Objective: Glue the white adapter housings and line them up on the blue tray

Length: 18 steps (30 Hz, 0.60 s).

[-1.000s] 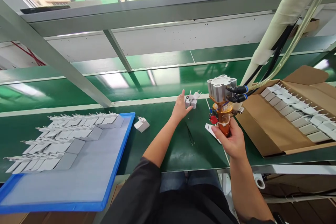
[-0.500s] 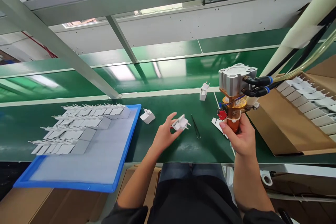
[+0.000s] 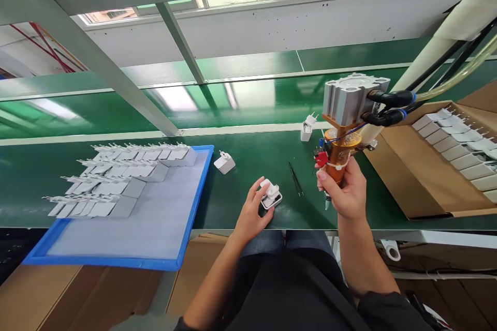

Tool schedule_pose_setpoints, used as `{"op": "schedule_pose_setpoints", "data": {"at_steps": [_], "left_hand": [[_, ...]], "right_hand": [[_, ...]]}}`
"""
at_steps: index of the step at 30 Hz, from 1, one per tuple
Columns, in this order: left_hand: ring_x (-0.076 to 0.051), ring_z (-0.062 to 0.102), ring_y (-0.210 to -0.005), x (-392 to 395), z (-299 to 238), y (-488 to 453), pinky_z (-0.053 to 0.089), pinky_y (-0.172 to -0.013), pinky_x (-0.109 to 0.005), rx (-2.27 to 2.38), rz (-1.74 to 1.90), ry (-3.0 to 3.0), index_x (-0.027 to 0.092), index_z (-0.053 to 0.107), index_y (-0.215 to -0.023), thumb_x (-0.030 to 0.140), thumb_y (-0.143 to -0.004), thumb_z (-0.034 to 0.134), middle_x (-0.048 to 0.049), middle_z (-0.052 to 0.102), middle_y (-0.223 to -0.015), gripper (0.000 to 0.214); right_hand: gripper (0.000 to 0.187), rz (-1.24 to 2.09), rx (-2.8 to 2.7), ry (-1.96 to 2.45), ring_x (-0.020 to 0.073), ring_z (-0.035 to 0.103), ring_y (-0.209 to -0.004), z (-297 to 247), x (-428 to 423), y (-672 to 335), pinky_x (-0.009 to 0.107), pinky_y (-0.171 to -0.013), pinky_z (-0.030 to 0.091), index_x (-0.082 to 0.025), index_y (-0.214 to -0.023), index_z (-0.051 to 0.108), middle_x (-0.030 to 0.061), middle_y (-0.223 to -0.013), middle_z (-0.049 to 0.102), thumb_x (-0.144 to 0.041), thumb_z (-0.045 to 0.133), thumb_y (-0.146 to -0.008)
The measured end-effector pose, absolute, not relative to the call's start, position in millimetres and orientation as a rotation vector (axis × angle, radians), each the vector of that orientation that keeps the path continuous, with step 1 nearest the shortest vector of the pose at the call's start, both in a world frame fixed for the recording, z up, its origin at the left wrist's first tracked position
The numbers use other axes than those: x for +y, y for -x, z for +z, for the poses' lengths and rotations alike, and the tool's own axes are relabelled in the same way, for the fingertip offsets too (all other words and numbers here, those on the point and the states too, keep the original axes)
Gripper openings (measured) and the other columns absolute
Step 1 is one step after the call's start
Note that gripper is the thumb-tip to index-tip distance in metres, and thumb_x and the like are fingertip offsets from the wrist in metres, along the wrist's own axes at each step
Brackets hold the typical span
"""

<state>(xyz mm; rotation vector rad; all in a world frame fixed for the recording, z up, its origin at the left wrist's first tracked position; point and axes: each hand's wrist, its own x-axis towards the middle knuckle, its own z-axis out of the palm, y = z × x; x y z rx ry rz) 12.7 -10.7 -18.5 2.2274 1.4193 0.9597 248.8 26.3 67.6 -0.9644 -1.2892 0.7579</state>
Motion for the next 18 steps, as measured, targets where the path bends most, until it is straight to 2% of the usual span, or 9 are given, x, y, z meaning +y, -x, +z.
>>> {"op": "schedule_pose_setpoints", "data": {"at_steps": [2,4,7,9,14,18], "left_hand": [[-0.030,0.051,-0.139,-10.5,-20.3,-17.3,0.054,-0.104,-0.041,1.464,0.935,-2.085,0.018,0.058,-0.124,0.022,-0.089,0.065,-0.0195,0.046,-0.152,0.036],[-0.030,0.057,-0.132,-11.0,-20.8,-23.1,0.054,-0.101,-0.041,1.494,0.911,-1.981,0.018,0.061,-0.116,0.027,-0.088,0.068,-0.0183,0.056,-0.142,0.030],[-0.025,0.071,-0.101,-14.4,-16.9,-31.7,0.057,-0.087,-0.038,1.526,0.858,-1.863,0.018,0.060,-0.113,0.035,-0.090,0.069,-0.0106,0.072,-0.110,0.031],[-0.022,0.071,-0.085,-18.4,-11.2,-35.9,0.057,-0.078,-0.034,1.518,0.834,-1.826,0.019,0.061,-0.107,0.038,-0.090,0.068,-0.0053,0.073,-0.095,0.027],[-0.022,0.067,-0.083,-24.7,7.7,-39.8,0.054,-0.074,-0.033,1.470,0.923,-1.880,0.021,0.065,-0.110,0.031,-0.083,0.071,-0.0054,0.073,-0.094,0.029],[-0.023,0.066,-0.085,-23.4,19.6,-40.6,0.054,-0.074,-0.034,1.415,0.933,-1.886,0.021,0.065,-0.113,0.030,-0.082,0.070,-0.0060,0.073,-0.097,0.033]], "right_hand": [[0.028,0.794,-1.296,0.937,0.0116,0.049,-0.048,69.9,26.6,-236.0,0.027,-0.044,0.042,-0.023,-0.095,0.055,-0.0042,-0.064,0.056,-0.042,0.072,-0.085],[0.029,0.808,-1.313,0.916,0.0118,0.049,-0.048,73.8,27.9,-221.7,0.028,-0.046,0.043,-0.023,-0.097,0.054,-0.0050,-0.062,0.055,-0.043,0.072,-0.084],[0.032,0.783,-1.348,0.898,0.0116,0.050,-0.048,81.4,30.0,-200.4,0.029,-0.049,0.045,-0.024,-0.099,0.054,-0.0064,-0.061,0.055,-0.043,0.073,-0.083],[0.034,0.742,-1.363,0.900,0.0118,0.051,-0.048,86.1,30.6,-188.5,0.029,-0.050,0.046,-0.024,-0.096,0.052,-0.0072,-0.059,0.055,-0.043,0.076,-0.080],[0.041,0.676,-1.362,0.968,0.0118,0.049,-0.043,92.9,28.6,-172.0,0.029,-0.047,0.045,-0.026,-0.092,0.048,-0.0093,-0.056,0.051,-0.044,0.080,-0.074],[0.038,0.605,-1.365,0.987,0.0111,0.047,-0.042,94.2,26.5,-169.1,0.029,-0.047,0.044,-0.026,-0.091,0.048,-0.0091,-0.057,0.050,-0.042,0.079,-0.075]]}}
